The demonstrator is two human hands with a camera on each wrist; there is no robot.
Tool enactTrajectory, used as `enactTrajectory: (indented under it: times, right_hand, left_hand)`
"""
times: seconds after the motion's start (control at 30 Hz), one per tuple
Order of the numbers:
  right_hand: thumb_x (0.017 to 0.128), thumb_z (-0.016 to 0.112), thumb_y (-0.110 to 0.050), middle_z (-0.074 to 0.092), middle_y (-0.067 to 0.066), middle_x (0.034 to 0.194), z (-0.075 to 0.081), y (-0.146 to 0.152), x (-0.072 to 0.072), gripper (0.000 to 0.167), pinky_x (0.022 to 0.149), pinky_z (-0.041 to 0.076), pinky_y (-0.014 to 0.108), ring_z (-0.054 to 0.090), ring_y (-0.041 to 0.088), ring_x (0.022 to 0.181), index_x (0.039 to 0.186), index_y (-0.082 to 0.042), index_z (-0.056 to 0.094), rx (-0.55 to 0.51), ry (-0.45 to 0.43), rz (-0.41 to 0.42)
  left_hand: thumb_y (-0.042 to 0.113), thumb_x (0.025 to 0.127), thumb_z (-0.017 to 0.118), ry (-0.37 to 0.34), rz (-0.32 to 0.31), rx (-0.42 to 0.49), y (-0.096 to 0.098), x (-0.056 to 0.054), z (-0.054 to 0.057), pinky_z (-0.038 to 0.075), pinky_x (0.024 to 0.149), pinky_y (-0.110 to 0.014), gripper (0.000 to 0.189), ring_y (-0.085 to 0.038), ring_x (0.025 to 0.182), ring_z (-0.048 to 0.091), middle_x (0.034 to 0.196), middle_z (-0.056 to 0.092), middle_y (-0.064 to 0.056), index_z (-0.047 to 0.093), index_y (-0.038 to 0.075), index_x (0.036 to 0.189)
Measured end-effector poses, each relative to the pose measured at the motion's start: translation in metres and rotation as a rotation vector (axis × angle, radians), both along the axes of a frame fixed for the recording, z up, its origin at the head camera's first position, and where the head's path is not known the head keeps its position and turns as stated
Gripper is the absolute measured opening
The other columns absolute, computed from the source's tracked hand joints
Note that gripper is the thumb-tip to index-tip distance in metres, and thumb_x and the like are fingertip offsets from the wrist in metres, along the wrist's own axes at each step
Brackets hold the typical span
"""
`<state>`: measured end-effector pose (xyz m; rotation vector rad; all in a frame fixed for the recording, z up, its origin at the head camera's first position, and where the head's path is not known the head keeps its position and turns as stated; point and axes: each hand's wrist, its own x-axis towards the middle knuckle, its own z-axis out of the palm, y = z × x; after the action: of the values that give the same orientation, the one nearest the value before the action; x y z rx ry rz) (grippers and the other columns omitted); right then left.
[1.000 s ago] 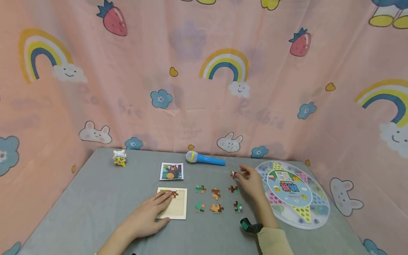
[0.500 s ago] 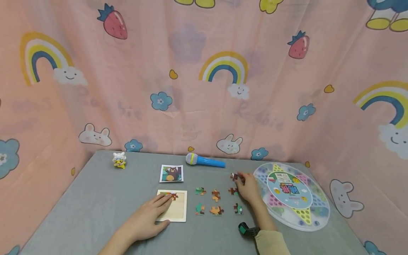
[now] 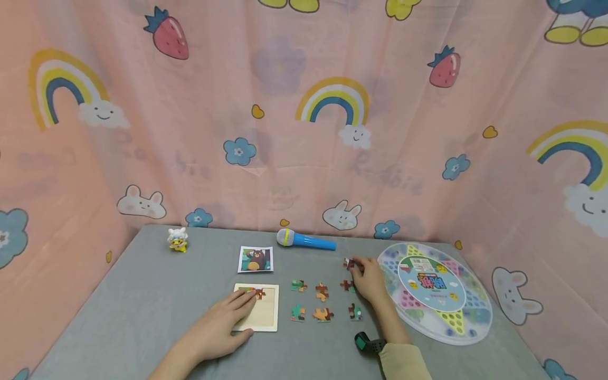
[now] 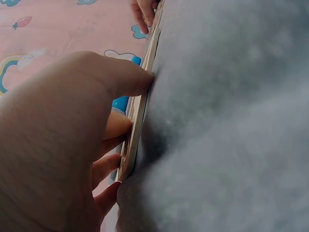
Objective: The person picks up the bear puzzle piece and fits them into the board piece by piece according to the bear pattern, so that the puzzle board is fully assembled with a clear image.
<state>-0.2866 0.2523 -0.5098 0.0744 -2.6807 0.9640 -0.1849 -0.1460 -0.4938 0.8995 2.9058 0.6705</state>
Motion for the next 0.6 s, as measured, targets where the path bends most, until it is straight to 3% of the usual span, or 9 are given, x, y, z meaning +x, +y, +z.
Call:
enactTrajectory:
  times: [0.3, 0.6]
  right_hand:
    - [0.102, 0.064, -0.001, 0.058, 0.030, 0.117, 0.0019, -0.0029, 0.0013, 0.029, 0.092, 0.051, 0.059, 0.059, 0.039, 0.100, 0.127, 0.011, 0.068, 0.006, -0.002, 0.000]
    - [0.102, 0.064, -0.002, 0.059, 0.031, 0.116, 0.0010, -0.0041, 0.0029, 0.026, 0.091, 0.052, 0.060, 0.060, 0.041, 0.100, 0.123, 0.013, 0.068, 0.006, 0.032, 0.006]
  left_hand:
    - [0.037, 0.098, 0.071, 0.054, 0.001, 0.013, 0.0002, 0.0008, -0.0042, 0.042, 0.117, -0.062, 0.067, -0.037, 0.153, 0.042, 0.163, 0.050, -0.009, 0.055, 0.004, 0.155]
    - [0.039, 0.099, 0.071, 0.008, 0.009, 0.025, 0.0002, 0.0008, -0.0023, 0.041, 0.117, -0.064, 0.069, -0.038, 0.154, 0.040, 0.165, 0.047, -0.008, 0.053, 0.004, 0.156]
